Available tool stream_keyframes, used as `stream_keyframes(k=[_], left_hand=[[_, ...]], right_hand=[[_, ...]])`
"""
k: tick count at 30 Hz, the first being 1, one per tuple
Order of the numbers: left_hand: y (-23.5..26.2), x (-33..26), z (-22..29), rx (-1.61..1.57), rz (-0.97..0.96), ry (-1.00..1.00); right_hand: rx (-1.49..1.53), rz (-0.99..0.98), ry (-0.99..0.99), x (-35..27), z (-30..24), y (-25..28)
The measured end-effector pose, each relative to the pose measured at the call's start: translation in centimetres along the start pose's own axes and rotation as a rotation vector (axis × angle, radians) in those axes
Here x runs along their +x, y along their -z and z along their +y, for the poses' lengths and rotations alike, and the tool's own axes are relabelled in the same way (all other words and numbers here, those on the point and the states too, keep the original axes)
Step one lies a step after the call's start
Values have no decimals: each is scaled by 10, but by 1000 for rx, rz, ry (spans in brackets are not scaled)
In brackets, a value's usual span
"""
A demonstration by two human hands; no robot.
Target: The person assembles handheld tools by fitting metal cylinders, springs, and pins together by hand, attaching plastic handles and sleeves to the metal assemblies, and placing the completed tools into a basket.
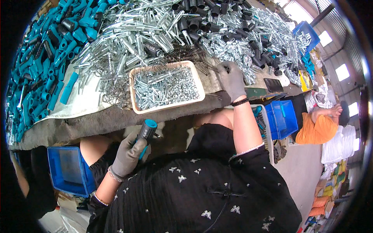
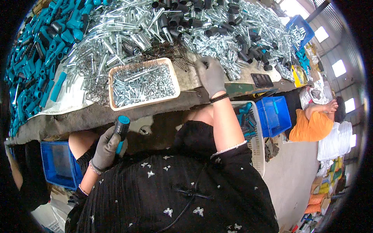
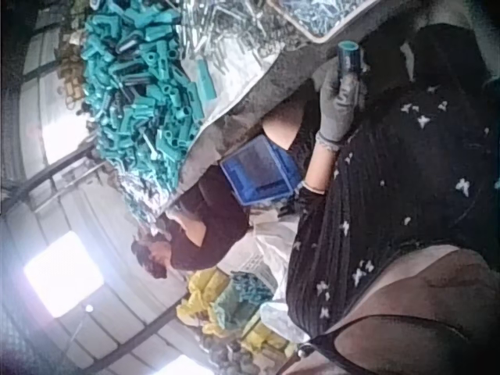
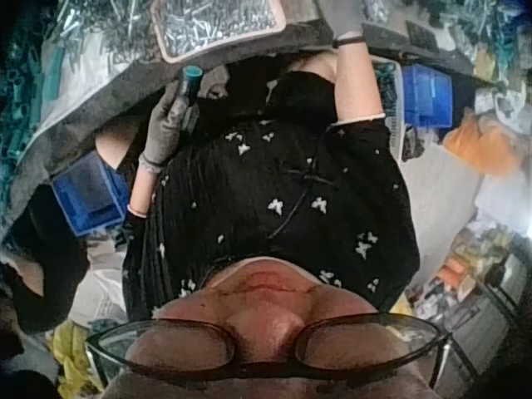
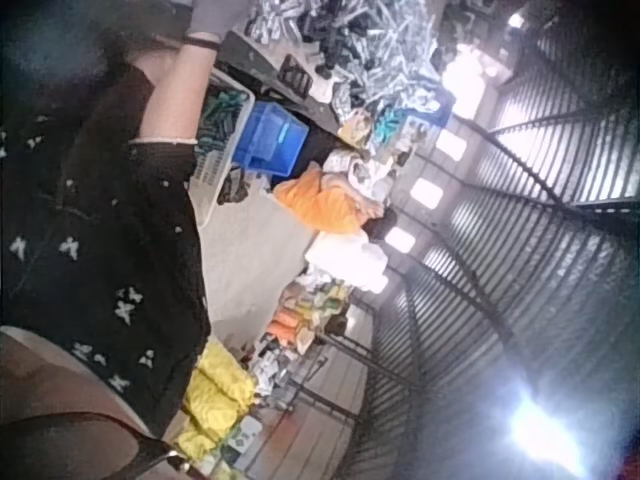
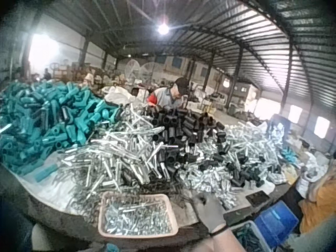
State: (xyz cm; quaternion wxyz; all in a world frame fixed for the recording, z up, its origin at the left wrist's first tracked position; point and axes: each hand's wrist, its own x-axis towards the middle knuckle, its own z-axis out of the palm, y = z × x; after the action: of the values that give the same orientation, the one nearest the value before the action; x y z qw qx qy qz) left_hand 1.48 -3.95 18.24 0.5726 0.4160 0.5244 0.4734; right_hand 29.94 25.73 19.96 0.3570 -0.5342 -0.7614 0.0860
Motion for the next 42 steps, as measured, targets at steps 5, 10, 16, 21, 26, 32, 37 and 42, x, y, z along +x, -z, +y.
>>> stream_keyframes(k=[5, 10, 16, 21, 26, 32, 37, 42], left_hand=[[1, -2, 5, -22, -19, -15], [1, -4, 3, -16, 26, -45], [3, -5, 3, -54, 19, -30], [5, -8, -1, -72, 28, -24], [14, -13, 4, -8, 81, -49], [37, -15, -23, 174, 38, -346], [51, -44, -8, 487, 78, -377], [73, -85, 3, 767, 427, -433]], right_hand=[[-333, -13, 0, 3, 2, -3], [-355, -94, -77, 30, 17, 9], [-724, -243, -86, 34, -8, 9], [-673, -322, -63, 34, -17, 18], [16, -138, -33, 4, -55, 34], [362, -561, 790, -87, -176, 28], [569, -822, 693, -101, -211, 12], [740, -1281, -58, -105, -267, -22]])
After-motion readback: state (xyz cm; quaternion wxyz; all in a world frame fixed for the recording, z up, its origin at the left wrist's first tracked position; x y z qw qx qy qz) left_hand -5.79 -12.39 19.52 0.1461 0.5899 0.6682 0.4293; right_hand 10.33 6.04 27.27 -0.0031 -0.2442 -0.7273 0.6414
